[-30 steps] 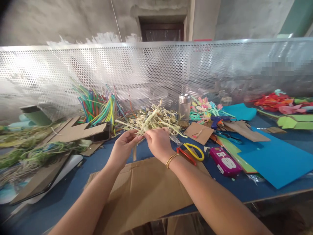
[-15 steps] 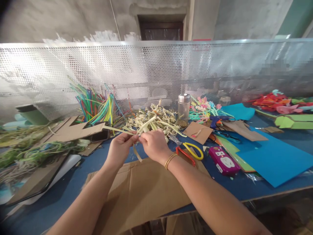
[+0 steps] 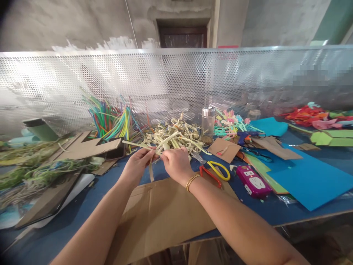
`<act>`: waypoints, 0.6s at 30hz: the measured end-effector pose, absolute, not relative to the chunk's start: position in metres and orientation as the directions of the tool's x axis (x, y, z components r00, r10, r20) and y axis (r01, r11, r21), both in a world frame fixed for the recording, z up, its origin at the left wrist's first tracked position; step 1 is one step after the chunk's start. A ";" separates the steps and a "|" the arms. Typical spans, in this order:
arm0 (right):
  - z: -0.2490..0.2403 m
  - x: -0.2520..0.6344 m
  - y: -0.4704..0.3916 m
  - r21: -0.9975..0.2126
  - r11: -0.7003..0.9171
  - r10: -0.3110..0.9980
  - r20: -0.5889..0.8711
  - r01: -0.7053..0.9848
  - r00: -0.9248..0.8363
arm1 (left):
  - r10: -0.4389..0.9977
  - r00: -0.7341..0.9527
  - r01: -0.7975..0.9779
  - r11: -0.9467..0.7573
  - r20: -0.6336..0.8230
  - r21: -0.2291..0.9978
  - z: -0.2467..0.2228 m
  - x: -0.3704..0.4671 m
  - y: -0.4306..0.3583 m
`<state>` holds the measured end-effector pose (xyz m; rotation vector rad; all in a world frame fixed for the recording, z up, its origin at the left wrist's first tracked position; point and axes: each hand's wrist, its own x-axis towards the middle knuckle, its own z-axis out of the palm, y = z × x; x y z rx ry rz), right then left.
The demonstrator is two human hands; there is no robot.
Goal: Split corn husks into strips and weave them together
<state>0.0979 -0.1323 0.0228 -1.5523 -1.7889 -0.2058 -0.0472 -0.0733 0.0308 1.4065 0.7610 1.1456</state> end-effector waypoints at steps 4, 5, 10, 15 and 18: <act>0.024 0.105 -0.130 -0.388 0.247 0.784 0.619 0.888 0.052 | 0.910 0.381 -0.207 -0.087 0.162 0.975 0.033 -0.048 -0.077; 0.023 0.106 -0.129 -0.423 0.265 0.786 0.615 0.867 0.060 | 0.915 0.372 -0.213 -0.083 0.159 0.974 0.033 -0.048 -0.077; 0.014 0.104 -0.120 -0.834 0.371 0.879 0.457 0.408 0.134 | 0.901 0.405 -0.177 -0.090 0.156 0.980 0.031 -0.046 -0.075; 0.015 0.103 -0.117 -0.927 0.371 0.926 0.373 0.050 0.056 | 0.874 0.477 -0.093 -0.050 0.089 0.994 0.032 -0.050 -0.075; 0.021 0.107 -0.119 -0.927 0.373 0.927 0.372 0.028 -0.045 | 0.877 0.479 -0.132 0.025 0.041 0.991 0.033 -0.054 -0.075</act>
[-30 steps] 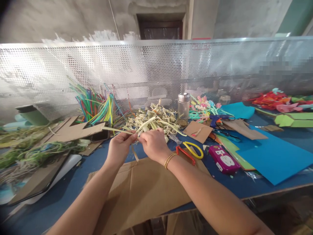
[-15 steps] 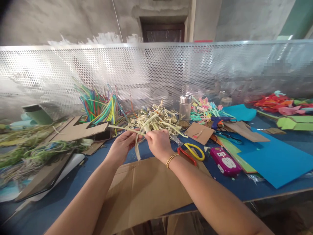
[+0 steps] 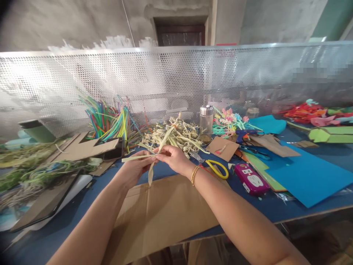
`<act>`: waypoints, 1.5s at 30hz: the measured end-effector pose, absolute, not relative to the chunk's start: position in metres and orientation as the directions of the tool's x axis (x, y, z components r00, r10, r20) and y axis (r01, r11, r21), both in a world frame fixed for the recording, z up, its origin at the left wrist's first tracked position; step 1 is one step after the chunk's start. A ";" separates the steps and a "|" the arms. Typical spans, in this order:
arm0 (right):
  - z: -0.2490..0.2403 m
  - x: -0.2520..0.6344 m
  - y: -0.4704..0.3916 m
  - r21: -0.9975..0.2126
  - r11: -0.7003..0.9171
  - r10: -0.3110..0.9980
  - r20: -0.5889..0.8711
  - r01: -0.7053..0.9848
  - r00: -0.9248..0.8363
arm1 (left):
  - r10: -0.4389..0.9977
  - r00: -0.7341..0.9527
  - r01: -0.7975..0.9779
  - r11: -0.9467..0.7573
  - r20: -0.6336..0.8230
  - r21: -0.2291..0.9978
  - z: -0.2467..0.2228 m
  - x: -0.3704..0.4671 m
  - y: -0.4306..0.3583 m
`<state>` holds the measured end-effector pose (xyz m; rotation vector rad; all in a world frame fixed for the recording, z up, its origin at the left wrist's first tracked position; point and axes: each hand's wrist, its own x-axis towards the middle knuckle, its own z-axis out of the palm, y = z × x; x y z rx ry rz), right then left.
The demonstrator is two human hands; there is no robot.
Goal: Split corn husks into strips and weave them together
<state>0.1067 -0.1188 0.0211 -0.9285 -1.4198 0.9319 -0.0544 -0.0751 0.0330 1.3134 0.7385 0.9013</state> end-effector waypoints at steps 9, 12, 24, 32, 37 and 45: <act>0.033 0.128 -0.119 -0.887 0.449 0.893 0.443 0.106 -0.080 | 0.699 0.689 0.035 0.231 -0.190 0.972 0.035 -0.058 -0.078; 0.033 0.131 -0.118 -0.863 0.487 0.872 0.473 0.137 -0.125 | 0.734 0.661 0.117 0.102 -0.154 0.988 0.035 -0.057 -0.079; 0.030 0.132 -0.116 -0.744 0.514 0.836 0.546 0.426 -0.056 | 0.817 0.563 0.332 -0.362 0.124 0.871 0.037 -0.055 -0.079; 0.025 0.142 -0.111 -0.694 0.452 0.821 0.569 0.560 0.042 | 0.846 0.524 0.392 -0.342 0.099 0.854 0.033 -0.057 -0.073; 0.026 0.147 -0.111 -0.665 0.412 0.803 0.588 0.623 0.096 | 0.830 0.541 0.399 -0.393 0.134 0.828 0.028 -0.060 -0.067; 0.024 0.147 -0.109 -0.632 0.382 0.787 0.605 0.674 0.121 | 0.855 0.488 0.616 -0.480 0.176 0.624 0.040 -0.064 -0.072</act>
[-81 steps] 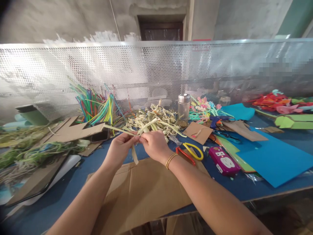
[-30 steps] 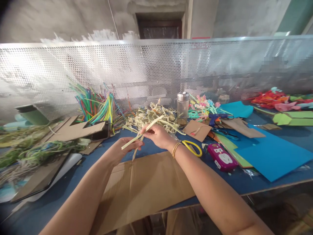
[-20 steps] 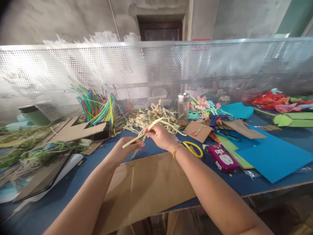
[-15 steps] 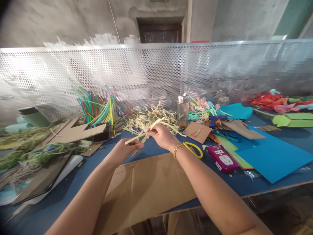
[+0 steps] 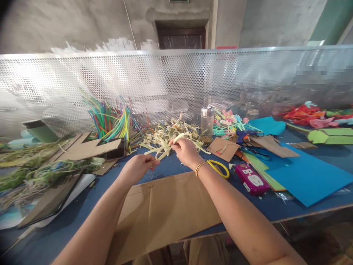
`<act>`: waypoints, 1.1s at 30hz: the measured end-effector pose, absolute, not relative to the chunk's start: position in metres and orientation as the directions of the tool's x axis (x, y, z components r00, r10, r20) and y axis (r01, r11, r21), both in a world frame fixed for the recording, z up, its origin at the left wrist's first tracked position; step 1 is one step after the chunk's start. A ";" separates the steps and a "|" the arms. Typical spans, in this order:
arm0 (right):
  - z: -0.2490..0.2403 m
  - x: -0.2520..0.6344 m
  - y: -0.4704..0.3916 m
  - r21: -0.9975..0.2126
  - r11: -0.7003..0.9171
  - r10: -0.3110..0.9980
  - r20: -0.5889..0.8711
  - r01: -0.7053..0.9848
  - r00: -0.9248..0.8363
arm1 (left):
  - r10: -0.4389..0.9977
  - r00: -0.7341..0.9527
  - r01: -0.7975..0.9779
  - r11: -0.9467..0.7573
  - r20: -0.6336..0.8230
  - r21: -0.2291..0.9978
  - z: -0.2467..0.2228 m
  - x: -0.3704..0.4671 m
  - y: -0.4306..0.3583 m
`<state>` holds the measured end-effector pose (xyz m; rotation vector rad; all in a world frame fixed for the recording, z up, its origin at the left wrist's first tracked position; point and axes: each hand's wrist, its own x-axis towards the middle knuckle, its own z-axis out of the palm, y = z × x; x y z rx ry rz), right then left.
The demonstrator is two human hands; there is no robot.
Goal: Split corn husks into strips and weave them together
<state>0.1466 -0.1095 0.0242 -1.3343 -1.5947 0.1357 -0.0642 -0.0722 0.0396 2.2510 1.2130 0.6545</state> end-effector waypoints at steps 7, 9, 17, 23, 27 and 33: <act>0.023 0.150 -0.108 -0.687 0.385 0.792 0.589 0.616 0.162 | 0.833 0.509 0.594 -0.521 0.215 0.613 0.035 -0.065 -0.073; 0.019 0.153 -0.104 -0.748 0.376 0.799 0.561 0.548 0.217 | 0.849 0.474 0.594 -0.504 0.233 0.627 0.034 -0.066 -0.072; 0.008 0.132 -0.097 -0.944 0.327 0.870 0.282 -0.046 0.404 | 0.865 0.110 0.323 -0.498 0.490 0.805 0.024 -0.052 -0.068; 0.011 0.112 -0.106 -0.952 0.302 0.890 0.267 -0.039 0.369 | 0.881 0.146 0.083 -0.464 0.450 0.882 0.020 -0.045 -0.067; 0.016 0.110 -0.114 -0.902 0.382 0.872 0.424 0.200 0.243 | 0.851 0.376 0.070 -0.420 0.366 0.905 0.026 -0.043 -0.075; 0.026 0.111 -0.128 -0.591 0.355 0.849 0.528 0.724 0.015 | 0.845 0.401 -0.030 -0.373 0.353 0.927 0.027 -0.044 -0.074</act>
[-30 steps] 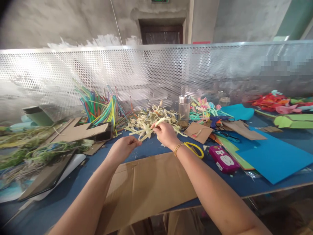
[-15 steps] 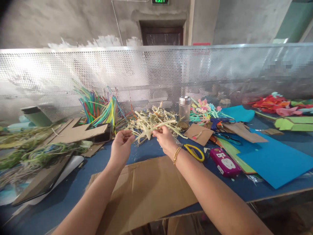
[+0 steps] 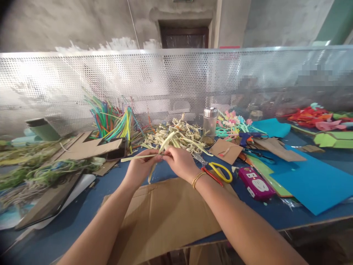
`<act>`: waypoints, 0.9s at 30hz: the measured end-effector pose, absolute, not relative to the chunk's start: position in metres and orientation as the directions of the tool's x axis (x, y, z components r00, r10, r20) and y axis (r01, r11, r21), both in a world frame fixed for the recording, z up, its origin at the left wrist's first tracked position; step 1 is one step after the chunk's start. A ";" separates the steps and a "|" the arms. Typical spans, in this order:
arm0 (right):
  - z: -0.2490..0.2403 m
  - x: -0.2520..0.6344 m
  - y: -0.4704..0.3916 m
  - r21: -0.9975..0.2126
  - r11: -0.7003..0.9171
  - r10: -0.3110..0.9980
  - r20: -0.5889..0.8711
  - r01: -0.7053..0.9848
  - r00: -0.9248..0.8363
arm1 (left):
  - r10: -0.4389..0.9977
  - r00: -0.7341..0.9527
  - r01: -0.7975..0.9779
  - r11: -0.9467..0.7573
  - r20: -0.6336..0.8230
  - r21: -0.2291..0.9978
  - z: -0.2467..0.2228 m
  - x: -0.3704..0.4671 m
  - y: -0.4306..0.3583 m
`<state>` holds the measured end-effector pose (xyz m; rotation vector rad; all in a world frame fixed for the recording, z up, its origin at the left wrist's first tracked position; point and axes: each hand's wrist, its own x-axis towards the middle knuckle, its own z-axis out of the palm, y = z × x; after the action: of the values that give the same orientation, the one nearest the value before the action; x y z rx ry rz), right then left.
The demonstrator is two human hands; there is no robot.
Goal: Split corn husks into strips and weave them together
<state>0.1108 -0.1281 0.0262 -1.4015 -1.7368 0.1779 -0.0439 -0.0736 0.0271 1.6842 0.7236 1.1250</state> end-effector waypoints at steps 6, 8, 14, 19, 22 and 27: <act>0.029 0.110 -0.130 -0.214 0.367 0.821 0.532 0.905 -0.207 | 0.865 0.413 -0.045 -0.293 0.285 0.955 0.028 -0.047 -0.073; 0.030 0.111 -0.130 -0.183 0.386 0.805 0.546 0.904 -0.233 | 0.860 0.409 -0.051 -0.311 0.304 0.949 0.029 -0.048 -0.073; 0.032 0.114 -0.128 -0.216 0.434 0.795 0.550 0.875 -0.258 | 0.854 0.407 -0.034 -0.341 0.324 0.940 0.030 -0.050 -0.072; 0.022 0.113 -0.124 -0.353 0.403 0.825 0.540 0.844 -0.168 | 0.889 0.428 -0.122 -0.122 0.163 0.985 0.030 -0.052 -0.072; 0.017 0.111 -0.122 -0.508 0.338 0.856 0.515 0.792 -0.036 | 0.856 0.517 -0.179 0.125 -0.015 0.976 0.035 -0.058 -0.070; 0.017 0.108 -0.122 -0.647 0.328 0.836 0.538 0.689 0.107 | 0.895 0.430 -0.314 0.269 -0.116 0.911 0.039 -0.064 -0.065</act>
<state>0.1079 -0.1216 0.0169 -1.4058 -1.6240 0.1910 -0.0637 -0.0651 0.0395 0.9649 0.7340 0.9215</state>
